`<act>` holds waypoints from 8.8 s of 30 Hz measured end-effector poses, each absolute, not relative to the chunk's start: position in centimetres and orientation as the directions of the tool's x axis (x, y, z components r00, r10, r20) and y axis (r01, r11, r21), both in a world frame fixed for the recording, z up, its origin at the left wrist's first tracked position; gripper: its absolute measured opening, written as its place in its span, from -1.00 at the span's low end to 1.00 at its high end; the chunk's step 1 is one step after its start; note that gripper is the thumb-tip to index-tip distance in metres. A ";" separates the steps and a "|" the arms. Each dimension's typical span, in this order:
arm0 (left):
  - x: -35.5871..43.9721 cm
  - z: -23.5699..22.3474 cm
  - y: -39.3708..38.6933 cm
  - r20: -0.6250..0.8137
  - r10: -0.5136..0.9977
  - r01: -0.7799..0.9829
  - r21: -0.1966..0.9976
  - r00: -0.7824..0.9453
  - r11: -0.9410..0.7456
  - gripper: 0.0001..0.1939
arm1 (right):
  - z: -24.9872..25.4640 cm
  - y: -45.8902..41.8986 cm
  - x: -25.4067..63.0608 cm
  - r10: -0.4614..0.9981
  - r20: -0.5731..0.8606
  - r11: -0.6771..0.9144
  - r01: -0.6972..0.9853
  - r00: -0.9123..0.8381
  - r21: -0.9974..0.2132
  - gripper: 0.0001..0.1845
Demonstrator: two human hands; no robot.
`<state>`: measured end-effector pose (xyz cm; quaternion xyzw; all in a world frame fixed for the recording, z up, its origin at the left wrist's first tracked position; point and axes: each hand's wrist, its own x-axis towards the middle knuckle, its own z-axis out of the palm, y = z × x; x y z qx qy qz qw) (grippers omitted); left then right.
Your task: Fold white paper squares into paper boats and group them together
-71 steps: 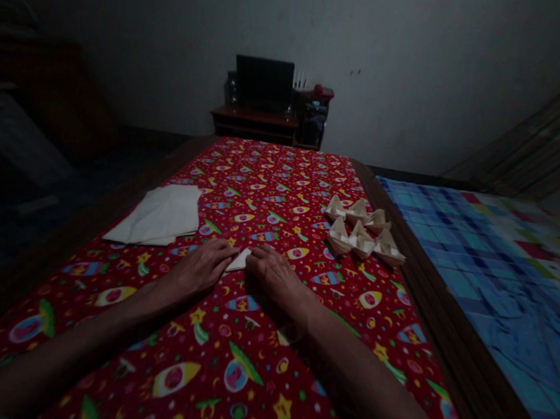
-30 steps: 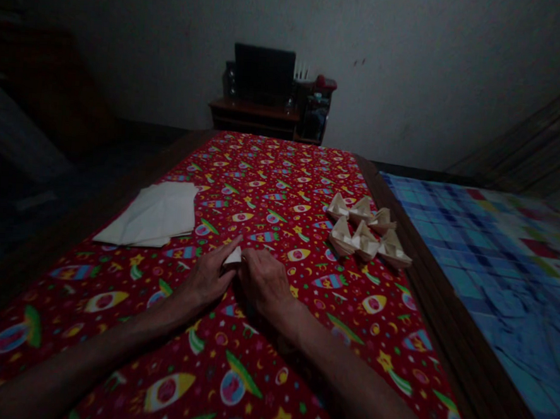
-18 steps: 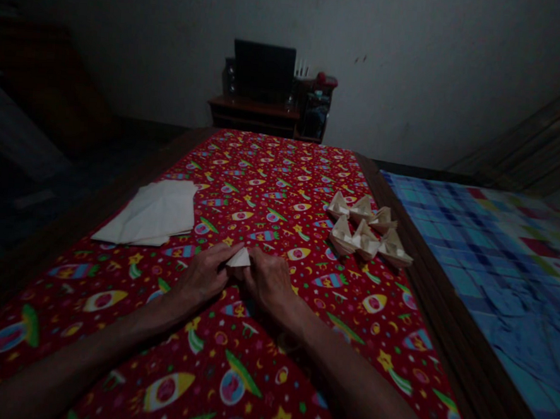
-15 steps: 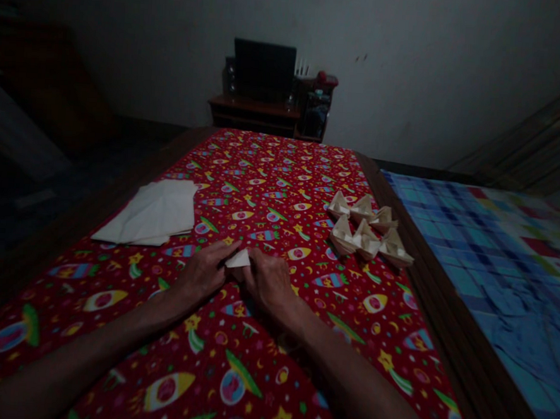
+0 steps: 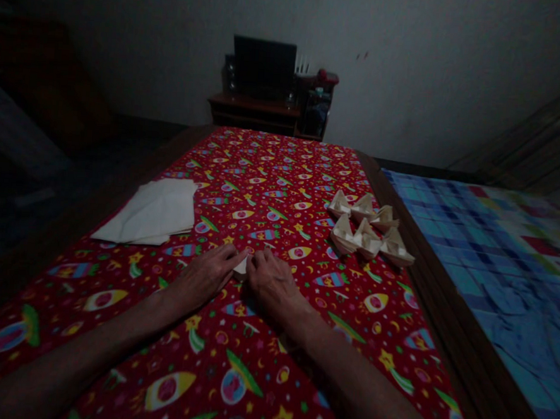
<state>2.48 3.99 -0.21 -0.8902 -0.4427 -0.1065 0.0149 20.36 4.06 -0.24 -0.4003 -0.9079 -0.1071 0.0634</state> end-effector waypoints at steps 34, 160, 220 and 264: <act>0.6 0.1 0.3 0.189 0.741 0.744 0.066 0.645 -0.665 -0.63 | -0.5 3.4 22.0 0.728 0.235 0.675 0.734 -0.644 -0.079 -0.65; 0.7 0.1 6.2 0.166 0.947 0.407 0.872 0.275 -0.271 -0.54 | -0.9 5.0 22.2 0.896 0.314 0.444 0.619 -0.314 -0.648 -0.88; 1.9 0.6 6.5 0.081 0.937 0.524 0.811 0.341 -0.260 -0.78 | 0.3 5.8 22.9 0.873 0.150 0.449 0.646 -0.464 -0.617 -0.85; 0.4 -1.2 6.5 0.239 0.882 0.745 0.472 0.406 -0.471 -0.87 | 0.5 5.8 22.2 0.881 0.095 0.465 0.813 -0.462 -0.350 -0.79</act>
